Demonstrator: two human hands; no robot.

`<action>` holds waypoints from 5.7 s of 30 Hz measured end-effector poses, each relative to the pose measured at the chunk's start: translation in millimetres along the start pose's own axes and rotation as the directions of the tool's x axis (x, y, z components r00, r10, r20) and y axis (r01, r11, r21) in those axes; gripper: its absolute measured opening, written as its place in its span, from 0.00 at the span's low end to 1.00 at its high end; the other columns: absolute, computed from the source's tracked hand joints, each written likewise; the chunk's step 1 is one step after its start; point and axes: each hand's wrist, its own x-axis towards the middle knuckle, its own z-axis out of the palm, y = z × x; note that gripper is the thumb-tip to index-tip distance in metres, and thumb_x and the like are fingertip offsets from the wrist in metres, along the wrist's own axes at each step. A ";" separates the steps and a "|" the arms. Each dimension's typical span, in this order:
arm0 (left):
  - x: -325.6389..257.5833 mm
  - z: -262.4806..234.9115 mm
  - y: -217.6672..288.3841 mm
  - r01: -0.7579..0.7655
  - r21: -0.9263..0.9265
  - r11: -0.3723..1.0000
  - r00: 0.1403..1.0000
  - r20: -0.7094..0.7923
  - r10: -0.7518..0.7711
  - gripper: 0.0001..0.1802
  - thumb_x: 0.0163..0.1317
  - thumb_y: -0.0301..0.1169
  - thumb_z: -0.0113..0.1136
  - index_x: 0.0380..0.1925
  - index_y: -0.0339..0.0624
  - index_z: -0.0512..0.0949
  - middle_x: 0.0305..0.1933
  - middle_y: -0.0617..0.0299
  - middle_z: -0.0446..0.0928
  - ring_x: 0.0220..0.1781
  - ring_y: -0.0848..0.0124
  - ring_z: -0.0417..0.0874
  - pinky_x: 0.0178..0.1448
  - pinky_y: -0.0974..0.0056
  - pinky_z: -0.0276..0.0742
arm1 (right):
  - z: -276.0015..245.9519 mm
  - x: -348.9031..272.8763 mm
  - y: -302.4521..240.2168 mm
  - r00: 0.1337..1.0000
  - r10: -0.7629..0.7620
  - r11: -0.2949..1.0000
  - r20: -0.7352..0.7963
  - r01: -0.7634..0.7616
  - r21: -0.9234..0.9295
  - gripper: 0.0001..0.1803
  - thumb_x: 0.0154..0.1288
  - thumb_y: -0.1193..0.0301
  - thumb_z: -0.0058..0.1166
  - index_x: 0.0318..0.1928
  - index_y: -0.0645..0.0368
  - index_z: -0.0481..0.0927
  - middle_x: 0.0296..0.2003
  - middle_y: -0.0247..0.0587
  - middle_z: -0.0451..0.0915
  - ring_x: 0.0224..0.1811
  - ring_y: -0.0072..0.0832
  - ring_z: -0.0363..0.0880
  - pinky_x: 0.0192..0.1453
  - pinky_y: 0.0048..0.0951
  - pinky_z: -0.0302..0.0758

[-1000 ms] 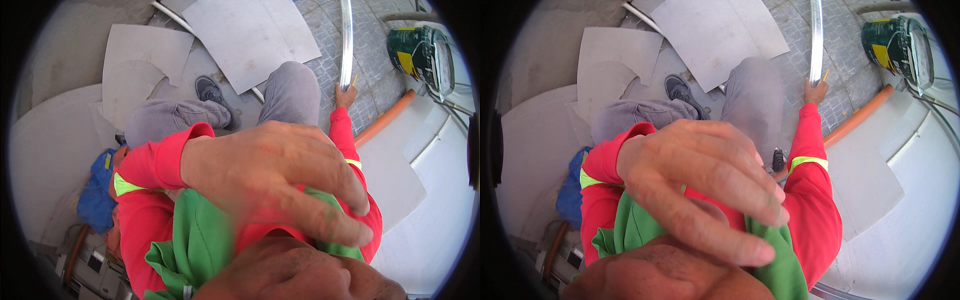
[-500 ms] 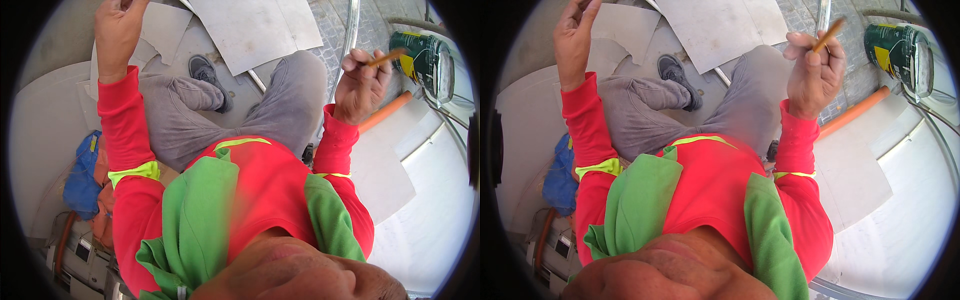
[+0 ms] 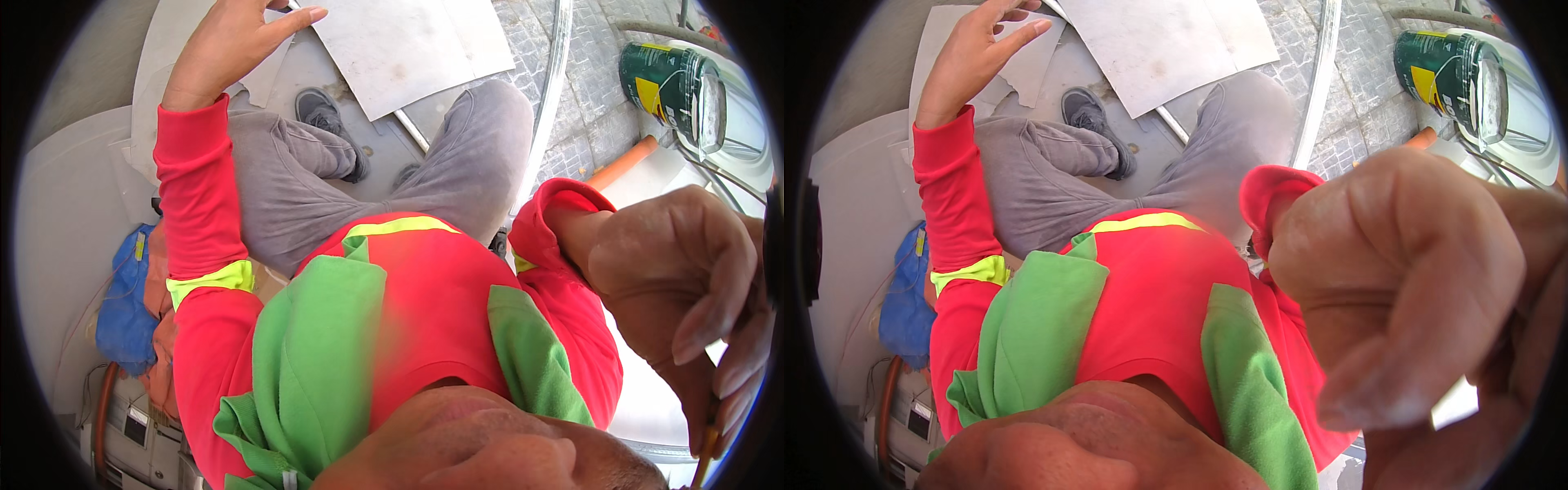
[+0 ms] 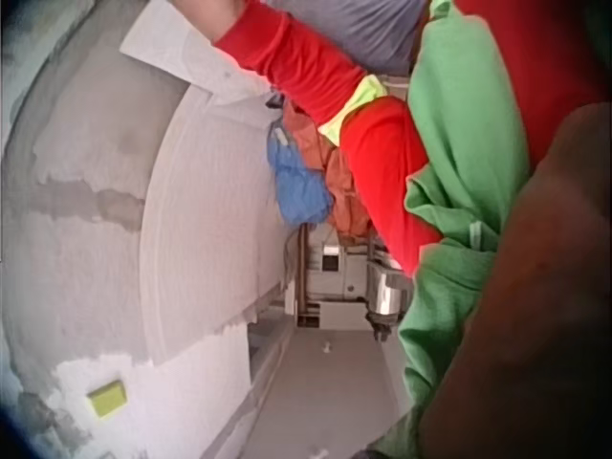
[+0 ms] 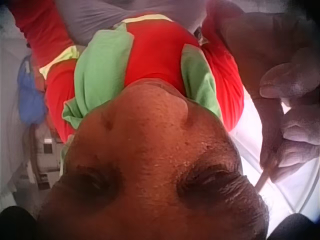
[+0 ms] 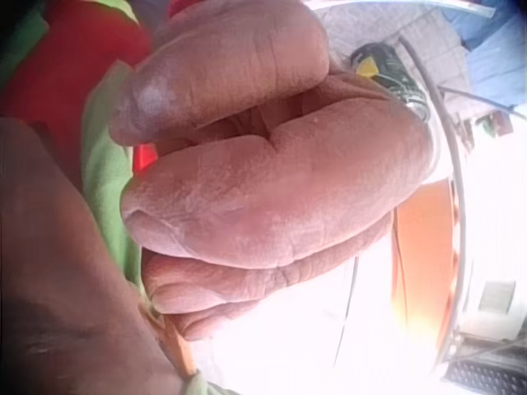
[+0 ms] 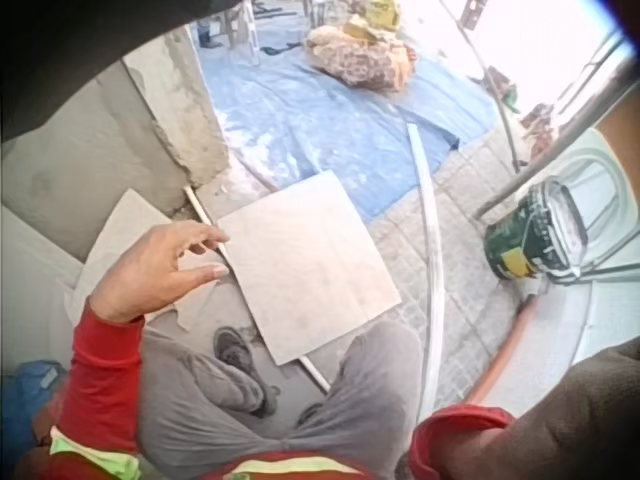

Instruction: The person positions a white ceiling panel against the ceiling, then measures and marks a board on the floor using a tape measure and pencil. The person handles the panel and board while preparing for installation.

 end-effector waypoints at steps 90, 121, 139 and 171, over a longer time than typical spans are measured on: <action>7.5 -35.4 -168.5 0.372 -0.896 0.245 0.812 0.186 -0.553 0.26 0.72 0.40 0.62 0.59 0.27 0.78 0.56 0.52 0.84 0.56 0.66 0.86 0.59 0.65 0.80 | -126.2 -40.8 108.4 0.155 0.557 0.747 -0.816 -0.523 0.410 0.21 0.81 0.63 0.47 0.55 0.72 0.78 0.49 0.48 0.85 0.46 0.32 0.86 0.53 0.33 0.82; 35.6 47.7 -34.7 0.315 -0.943 -0.107 0.829 0.328 -0.453 0.29 0.83 0.45 0.26 0.64 0.30 0.65 0.61 0.44 0.74 0.59 0.52 0.81 0.65 0.44 0.82 | -271.6 -194.5 67.3 0.046 0.675 0.422 -0.737 -0.843 0.334 0.14 0.76 0.73 0.50 0.53 0.70 0.79 0.41 0.41 0.85 0.39 0.25 0.84 0.44 0.25 0.80; 28.7 9.7 -111.2 0.302 -0.922 0.242 0.928 0.226 -0.297 0.25 0.74 0.34 0.58 0.66 0.35 0.68 0.63 0.57 0.78 0.63 0.69 0.80 0.70 0.63 0.73 | -224.1 -103.2 78.8 0.531 0.523 0.651 -0.667 -0.754 -0.089 0.22 0.79 0.70 0.47 0.66 0.71 0.74 0.54 0.41 0.83 0.52 0.25 0.83 0.56 0.24 0.77; 4.0 -93.7 -138.8 -0.318 -0.775 0.547 0.388 -0.632 -0.671 0.44 0.71 0.57 0.58 0.74 0.33 0.64 0.79 0.53 0.63 0.80 0.62 0.60 0.81 0.57 0.53 | -172.3 92.2 208.2 0.787 0.550 0.620 -0.280 -0.609 -0.495 0.33 0.73 0.57 0.62 0.68 0.67 0.73 0.62 0.47 0.79 0.62 0.33 0.78 0.69 0.38 0.72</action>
